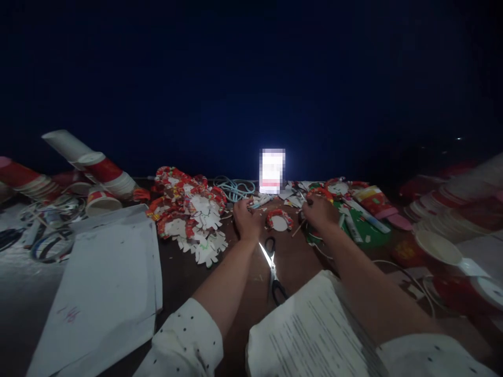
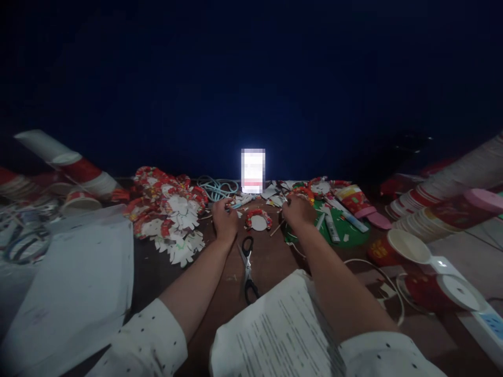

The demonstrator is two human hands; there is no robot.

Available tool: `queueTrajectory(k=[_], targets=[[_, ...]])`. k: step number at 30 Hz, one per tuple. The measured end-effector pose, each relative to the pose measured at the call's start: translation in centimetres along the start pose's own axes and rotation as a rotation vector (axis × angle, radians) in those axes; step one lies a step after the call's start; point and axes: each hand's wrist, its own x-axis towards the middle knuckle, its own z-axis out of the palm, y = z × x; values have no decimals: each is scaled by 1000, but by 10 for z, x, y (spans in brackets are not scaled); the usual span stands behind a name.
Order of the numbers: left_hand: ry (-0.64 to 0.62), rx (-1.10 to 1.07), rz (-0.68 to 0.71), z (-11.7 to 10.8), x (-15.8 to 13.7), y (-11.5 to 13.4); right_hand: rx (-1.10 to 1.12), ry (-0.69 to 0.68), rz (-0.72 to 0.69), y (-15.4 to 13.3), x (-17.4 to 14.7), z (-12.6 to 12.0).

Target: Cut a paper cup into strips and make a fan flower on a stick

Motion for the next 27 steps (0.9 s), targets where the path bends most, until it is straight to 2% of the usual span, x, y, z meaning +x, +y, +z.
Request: queueTrajectory(k=[3, 5, 8, 11, 14, 17, 19, 22, 25, 27], targets=[[-10, -41, 75, -2, -3, 6, 309, 222, 11, 1, -18, -3], [-35, -114, 120, -4, -5, 12, 483, 299, -83, -3, -38, -2], [-175, -292, 122, -9, -10, 22, 534, 229, -308, -14, -69, 5], [-323, -482, 16, -12, -13, 29, 542, 161, -518, -24, -91, 18], [-333, -607, -105, -13, -14, 30, 528, 122, -592, -27, -97, 27], [-343, -707, -239, -10, -12, 28, 582, 99, -558, -24, -95, 27], [-412, -803, -372, -8, -10, 28, 729, 98, -490, -23, -92, 24], [-599, -984, -550, -6, -8, 31, 1094, -3, -252, -27, -90, 17], [-767, -1067, -604, -7, -8, 34, 1393, -161, -39, -36, -93, 12], [-825, -1044, -592, -9, -8, 34, 1452, -216, -25, -41, -97, 12]])
